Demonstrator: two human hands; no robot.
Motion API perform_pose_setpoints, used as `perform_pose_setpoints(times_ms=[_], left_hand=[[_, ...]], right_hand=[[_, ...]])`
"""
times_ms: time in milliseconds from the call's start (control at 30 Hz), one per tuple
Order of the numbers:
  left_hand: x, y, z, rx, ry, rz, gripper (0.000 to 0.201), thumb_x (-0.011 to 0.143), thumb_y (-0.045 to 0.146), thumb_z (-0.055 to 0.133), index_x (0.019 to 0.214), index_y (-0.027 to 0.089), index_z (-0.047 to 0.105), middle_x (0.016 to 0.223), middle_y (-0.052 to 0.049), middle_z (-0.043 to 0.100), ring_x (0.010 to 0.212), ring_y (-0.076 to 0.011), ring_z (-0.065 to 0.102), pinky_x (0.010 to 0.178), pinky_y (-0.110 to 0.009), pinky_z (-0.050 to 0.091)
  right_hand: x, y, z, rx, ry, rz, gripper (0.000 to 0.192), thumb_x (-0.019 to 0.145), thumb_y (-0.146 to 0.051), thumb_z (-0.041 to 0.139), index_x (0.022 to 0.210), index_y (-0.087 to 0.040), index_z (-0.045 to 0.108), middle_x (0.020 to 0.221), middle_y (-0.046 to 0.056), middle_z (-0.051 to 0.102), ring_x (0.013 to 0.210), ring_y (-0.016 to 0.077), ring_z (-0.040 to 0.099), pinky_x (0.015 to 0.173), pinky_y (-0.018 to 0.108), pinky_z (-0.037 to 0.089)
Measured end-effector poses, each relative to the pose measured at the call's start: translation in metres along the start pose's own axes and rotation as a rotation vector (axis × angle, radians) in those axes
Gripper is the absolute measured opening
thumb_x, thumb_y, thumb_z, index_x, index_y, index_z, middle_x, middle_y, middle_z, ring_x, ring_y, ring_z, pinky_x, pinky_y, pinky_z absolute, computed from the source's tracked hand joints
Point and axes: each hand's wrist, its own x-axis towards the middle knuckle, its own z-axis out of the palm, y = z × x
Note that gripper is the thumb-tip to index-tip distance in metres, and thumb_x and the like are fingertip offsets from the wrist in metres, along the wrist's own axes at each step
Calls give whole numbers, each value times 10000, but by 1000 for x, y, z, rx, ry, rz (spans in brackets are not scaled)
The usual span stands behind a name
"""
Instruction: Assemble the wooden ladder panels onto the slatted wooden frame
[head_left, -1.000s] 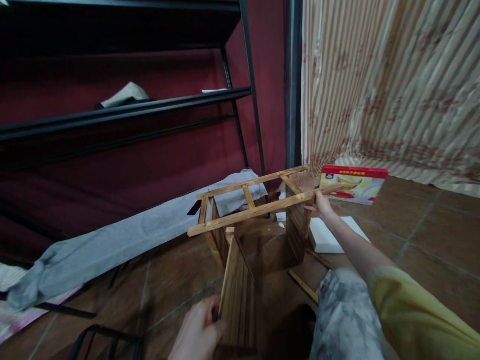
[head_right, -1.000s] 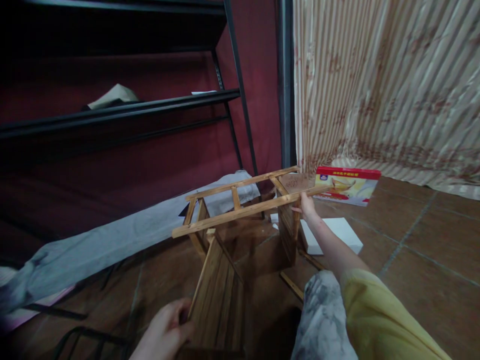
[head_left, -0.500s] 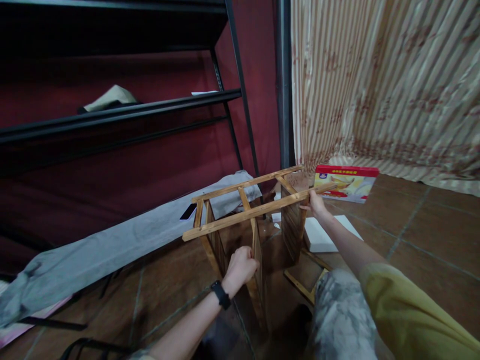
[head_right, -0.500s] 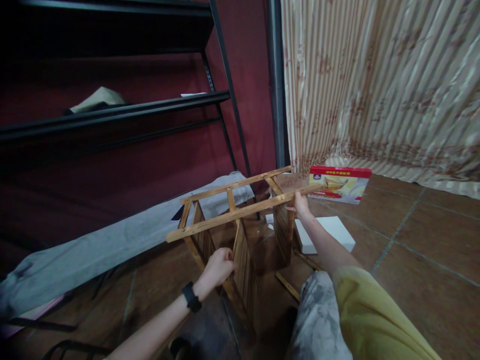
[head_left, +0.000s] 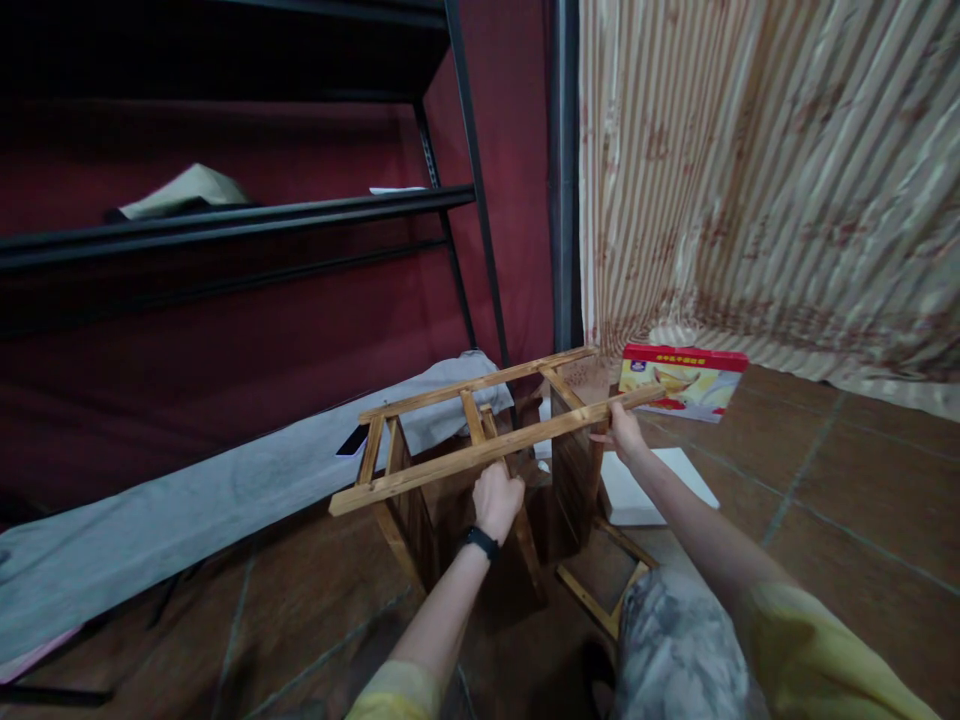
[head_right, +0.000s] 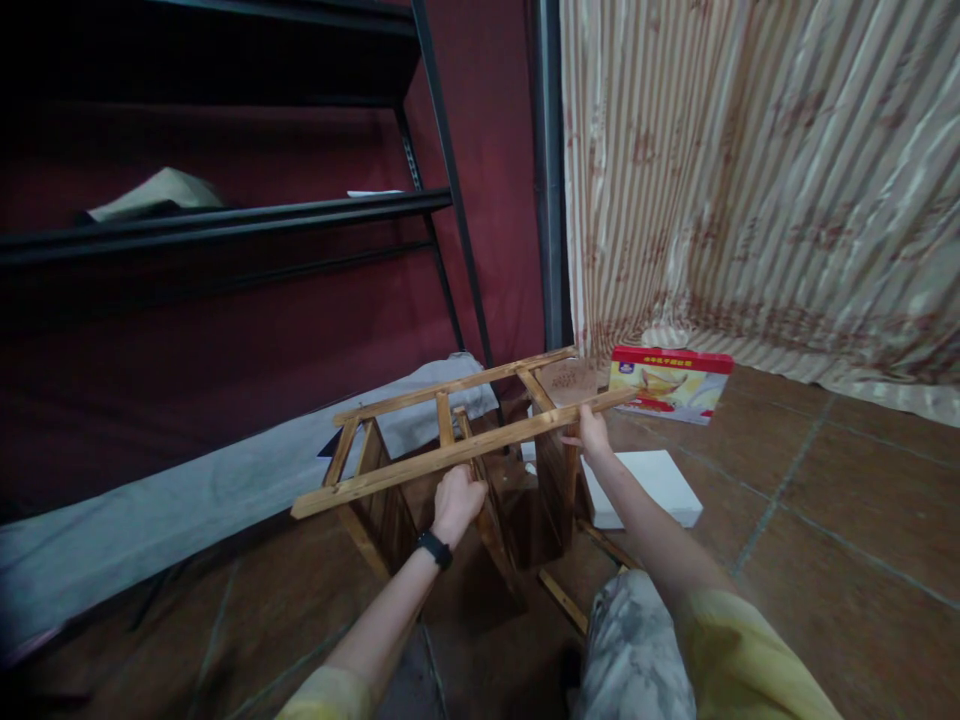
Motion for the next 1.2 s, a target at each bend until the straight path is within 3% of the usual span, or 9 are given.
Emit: perform_pose_setpoints(times_ms=[133, 267, 400, 533, 667, 767, 1033, 1200], left_hand=[[13, 2, 4, -33, 44, -69, 227, 784, 289, 470, 835, 186, 665, 951, -169, 722, 933, -324, 674, 726, -354, 452], [7, -9, 7, -88, 110, -109, 395, 905, 399, 321, 886, 193, 657, 954, -167, 724, 937, -322, 673, 752, -378, 461], [-10, -19, 14, -238, 198, -17, 434, 943, 492, 287, 964, 215, 621, 953, -110, 723, 932, -263, 674, 800, -342, 462], [-35, -34, 41, -414, 230, 91, 494, 889, 556, 452, 1240, 208, 474, 1114, -97, 680, 1026, -222, 647, 862, -317, 469], [-46, -51, 72, -357, 192, 135, 453, 864, 492, 530, 1193, 182, 500, 1088, -119, 665, 1041, -248, 634, 894, -359, 475], [-42, -60, 84, -321, 213, 198, 432, 879, 459, 512, 1184, 154, 493, 1072, -137, 645, 1045, -262, 622, 908, -385, 477], [-35, -96, 87, -343, 233, 191, 473, 858, 492, 531, 1154, 127, 478, 1123, -176, 619, 1097, -287, 600, 960, -436, 468], [-32, -94, 85, -410, 149, 120, 526, 819, 484, 587, 1191, 136, 454, 1054, -146, 668, 989, -274, 653, 877, -411, 516]], right_hand=[[0, 2, 1, -7, 12, 24, 203, 813, -377, 542, 919, -212, 489, 844, 7, 509, 837, 156, 563, 582, 322, 621], [-1, 3, 4, -14, 38, 14, 197, 813, -373, 545, 900, -205, 492, 852, 18, 510, 855, 166, 556, 588, 316, 621], [-5, 5, 5, -8, 32, 17, 178, 823, -360, 536, 889, -199, 500, 895, 30, 517, 889, 176, 549, 593, 346, 624], [-8, 4, 2, -8, 24, 30, 168, 834, -354, 524, 900, -204, 491, 918, 31, 511, 898, 174, 555, 600, 359, 623], [-7, 2, 0, -12, 30, 19, 166, 844, -366, 512, 896, -211, 484, 956, 29, 491, 940, 169, 534, 633, 351, 622], [-5, 1, -1, -14, 38, 21, 160, 843, -366, 510, 881, -213, 479, 969, 28, 485, 977, 168, 519, 660, 336, 619], [6, 4, -7, 10, 57, 17, 222, 822, -391, 548, 936, -209, 495, 979, 42, 508, 966, 187, 532, 632, 341, 620], [14, 7, -11, 10, 51, 8, 228, 845, -384, 540, 967, -198, 489, 946, 33, 511, 925, 171, 513, 643, 305, 603]])
